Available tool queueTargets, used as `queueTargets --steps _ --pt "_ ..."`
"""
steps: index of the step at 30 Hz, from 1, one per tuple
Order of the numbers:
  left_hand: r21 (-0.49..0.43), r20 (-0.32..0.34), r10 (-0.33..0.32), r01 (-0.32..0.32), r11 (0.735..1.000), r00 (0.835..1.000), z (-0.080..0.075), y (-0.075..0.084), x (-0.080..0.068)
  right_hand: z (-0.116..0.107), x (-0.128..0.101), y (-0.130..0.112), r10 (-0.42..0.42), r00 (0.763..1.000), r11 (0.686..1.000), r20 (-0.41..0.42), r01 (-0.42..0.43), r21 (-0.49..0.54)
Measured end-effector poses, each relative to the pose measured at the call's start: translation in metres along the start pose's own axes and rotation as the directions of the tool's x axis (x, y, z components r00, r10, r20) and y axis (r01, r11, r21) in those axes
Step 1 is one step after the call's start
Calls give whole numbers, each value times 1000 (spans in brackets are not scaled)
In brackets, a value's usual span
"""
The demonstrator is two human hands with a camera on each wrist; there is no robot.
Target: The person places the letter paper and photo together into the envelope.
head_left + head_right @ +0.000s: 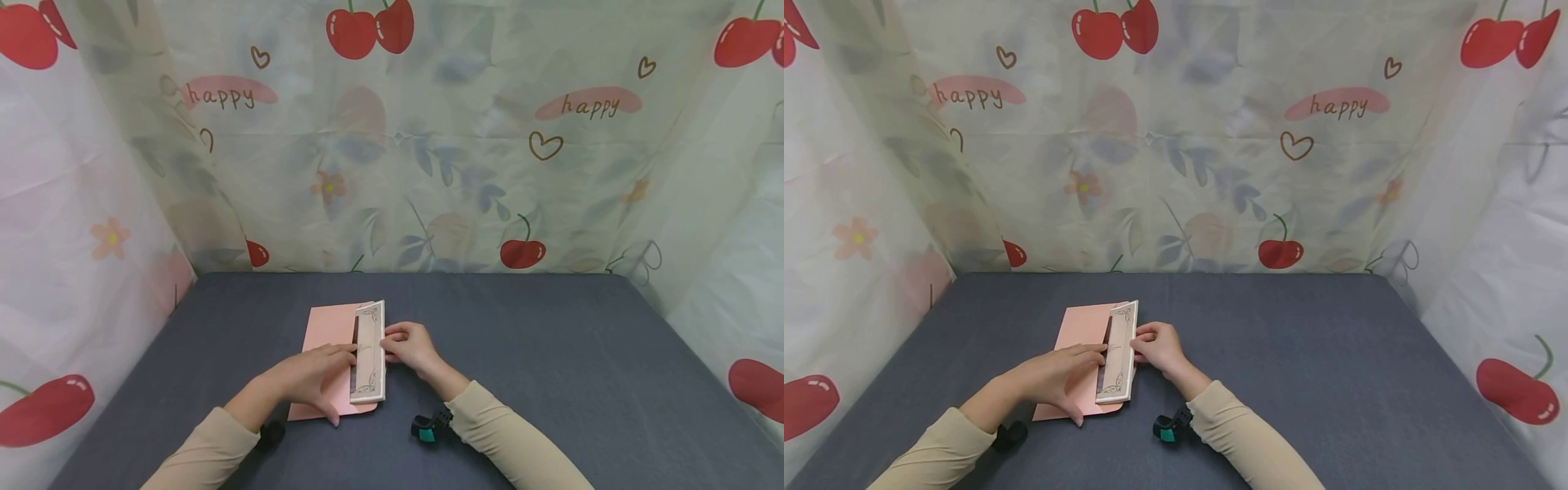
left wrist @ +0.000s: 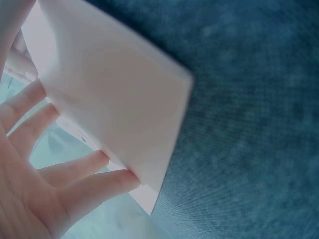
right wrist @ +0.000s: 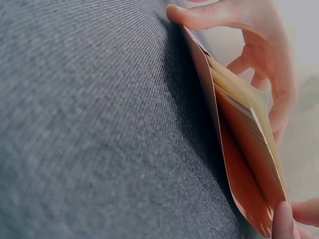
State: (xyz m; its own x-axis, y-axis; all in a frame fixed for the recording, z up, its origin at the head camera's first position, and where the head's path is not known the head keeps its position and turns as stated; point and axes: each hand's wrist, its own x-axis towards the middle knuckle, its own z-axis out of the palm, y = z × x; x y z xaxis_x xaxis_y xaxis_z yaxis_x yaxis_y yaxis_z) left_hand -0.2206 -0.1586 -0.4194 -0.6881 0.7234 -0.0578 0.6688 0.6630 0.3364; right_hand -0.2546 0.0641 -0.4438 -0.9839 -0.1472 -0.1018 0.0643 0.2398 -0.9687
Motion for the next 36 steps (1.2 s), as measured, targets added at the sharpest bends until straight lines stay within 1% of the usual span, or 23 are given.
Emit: queueTargets --steps 12,15,16,19,22,23,24,30,36 --pt "-8 8 -8 8 1000 1000 0 0 0 4 0 -1 -6 1000 1000 -5 6 -14" --pt "-2 2 4 -4 1000 1000 1 -1 0 5 -2 -1 -22 1000 1000 -1 22 -9" --pt "1 -2 11 -11 1000 1000 1 -1 0 4 -3 -1 -52 999 999 8 52 -4" --pt "8 -8 24 -24 1000 1000 2 -2 0 4 -4 0 -75 997 997 17 75 -3" --pt "8 -12 26 -26 1000 1000 2 -2 0 5 -3 -1 -67 998 998 21 67 3" --pt "6 -11 24 -24 1000 1000 2 -2 0 6 -2 -1 -41 999 999 14 41 -3" --pt "6 -11 25 -25 1000 1000 2 -2 0 6 -2 -2 -36 999 999 13 36 -9" --pt "4 -11 24 -24 1000 1000 2 -1 0 8 -3 -6 -37 999 999 10 37 -16" --pt "-7 -11 22 -22 1000 1000 1 -2 0 10 -1 -3 -38 999 999 18 38 -23"
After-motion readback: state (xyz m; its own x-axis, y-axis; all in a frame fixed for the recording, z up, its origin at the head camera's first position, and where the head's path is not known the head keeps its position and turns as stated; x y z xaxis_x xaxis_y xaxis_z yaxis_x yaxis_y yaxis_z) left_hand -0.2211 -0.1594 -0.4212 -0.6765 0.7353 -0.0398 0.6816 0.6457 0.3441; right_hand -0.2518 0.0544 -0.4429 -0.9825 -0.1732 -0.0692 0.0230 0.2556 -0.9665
